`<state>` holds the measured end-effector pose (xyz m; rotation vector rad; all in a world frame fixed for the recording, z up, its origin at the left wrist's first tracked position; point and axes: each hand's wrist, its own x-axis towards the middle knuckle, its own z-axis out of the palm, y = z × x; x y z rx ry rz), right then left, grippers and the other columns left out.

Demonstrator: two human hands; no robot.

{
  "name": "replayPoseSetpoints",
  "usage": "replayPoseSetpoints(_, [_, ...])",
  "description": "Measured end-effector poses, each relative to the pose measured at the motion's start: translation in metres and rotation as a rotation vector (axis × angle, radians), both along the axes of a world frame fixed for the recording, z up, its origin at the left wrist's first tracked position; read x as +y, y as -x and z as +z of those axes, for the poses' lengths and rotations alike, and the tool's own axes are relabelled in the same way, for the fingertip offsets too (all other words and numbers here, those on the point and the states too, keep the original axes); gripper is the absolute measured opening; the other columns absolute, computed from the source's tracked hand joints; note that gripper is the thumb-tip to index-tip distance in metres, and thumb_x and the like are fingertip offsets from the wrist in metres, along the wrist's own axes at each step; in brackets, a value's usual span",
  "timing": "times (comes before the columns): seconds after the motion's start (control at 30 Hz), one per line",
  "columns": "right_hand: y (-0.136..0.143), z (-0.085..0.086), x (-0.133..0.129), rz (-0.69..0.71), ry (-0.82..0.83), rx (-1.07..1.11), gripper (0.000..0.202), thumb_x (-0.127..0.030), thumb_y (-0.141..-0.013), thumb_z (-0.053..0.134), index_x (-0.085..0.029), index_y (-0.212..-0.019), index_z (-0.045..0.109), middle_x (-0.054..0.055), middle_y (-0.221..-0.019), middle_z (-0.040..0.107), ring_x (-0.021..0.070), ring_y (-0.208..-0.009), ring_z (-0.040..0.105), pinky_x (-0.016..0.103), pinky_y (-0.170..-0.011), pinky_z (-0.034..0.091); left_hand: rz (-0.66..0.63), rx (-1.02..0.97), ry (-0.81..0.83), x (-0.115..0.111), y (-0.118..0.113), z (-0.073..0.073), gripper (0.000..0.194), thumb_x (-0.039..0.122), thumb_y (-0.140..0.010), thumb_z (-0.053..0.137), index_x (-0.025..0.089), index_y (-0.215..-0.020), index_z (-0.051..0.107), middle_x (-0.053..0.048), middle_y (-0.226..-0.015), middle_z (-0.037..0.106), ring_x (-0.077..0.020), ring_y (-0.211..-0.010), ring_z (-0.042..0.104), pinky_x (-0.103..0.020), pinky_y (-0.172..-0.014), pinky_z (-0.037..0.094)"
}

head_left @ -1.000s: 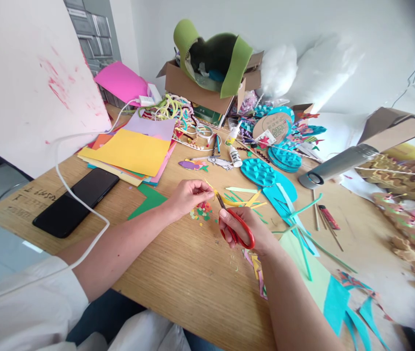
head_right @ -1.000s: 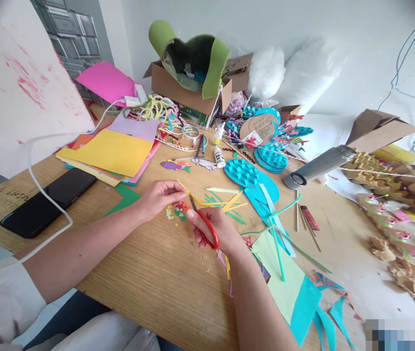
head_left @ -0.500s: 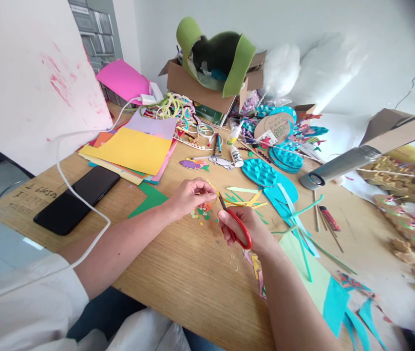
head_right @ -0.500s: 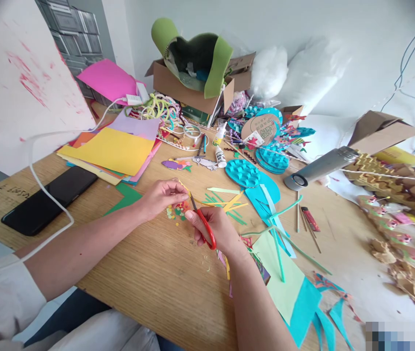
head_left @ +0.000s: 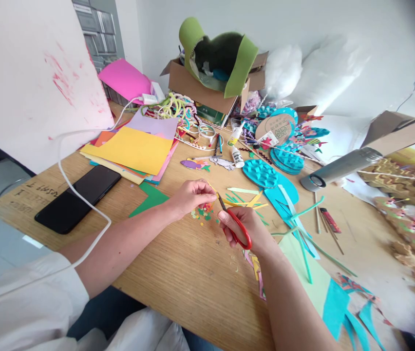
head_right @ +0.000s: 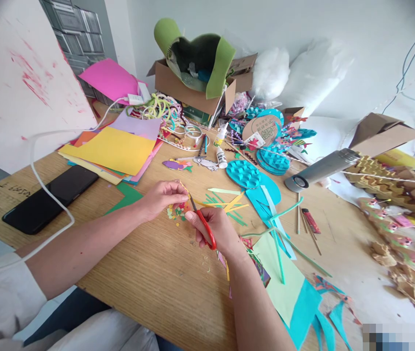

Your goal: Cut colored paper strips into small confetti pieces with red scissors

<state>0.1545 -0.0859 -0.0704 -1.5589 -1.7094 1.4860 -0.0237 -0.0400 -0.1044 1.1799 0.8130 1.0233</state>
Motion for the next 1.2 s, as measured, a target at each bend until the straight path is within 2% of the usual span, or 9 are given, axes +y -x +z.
replayPoseSetpoints(0.2, [0.005,-0.004,0.000,-0.048,-0.026,0.029,0.045,-0.057,-0.077,0.064,-0.018,-0.059,0.053,-0.001,-0.041,0.056,0.0095,-0.032,0.049,0.018,-0.034,0.030,-0.025,-0.087,0.149,0.000,-0.001,0.000,0.018,0.030,-0.071,0.066,0.014,-0.072,0.060,0.002,-0.059,0.054,-0.0075,-0.052,0.050,-0.021,-0.050,0.036])
replayPoseSetpoints(0.63, [0.011,-0.009,-0.002,-0.089,-0.051,0.082,0.049,-0.062,-0.076,0.065,-0.018,-0.058,0.053,-0.001,-0.041,0.056,0.0104,-0.032,0.049,0.020,-0.035,0.033,-0.018,-0.118,0.225,-0.003,-0.003,0.000,0.020,0.029,-0.065,0.072,0.013,-0.072,0.062,0.001,-0.061,0.056,-0.0074,-0.053,0.051,-0.021,-0.051,0.033])
replayPoseSetpoints(1.2, [0.011,-0.007,-0.003,-0.055,-0.068,0.063,0.050,-0.064,-0.077,0.062,-0.017,-0.062,0.054,0.000,-0.046,0.057,0.0124,-0.038,0.055,0.021,-0.038,0.035,-0.030,-0.097,0.123,-0.002,-0.004,-0.003,0.016,0.026,-0.066,0.071,0.012,-0.067,0.062,0.001,-0.062,0.054,-0.0064,-0.053,0.047,-0.022,-0.049,0.033])
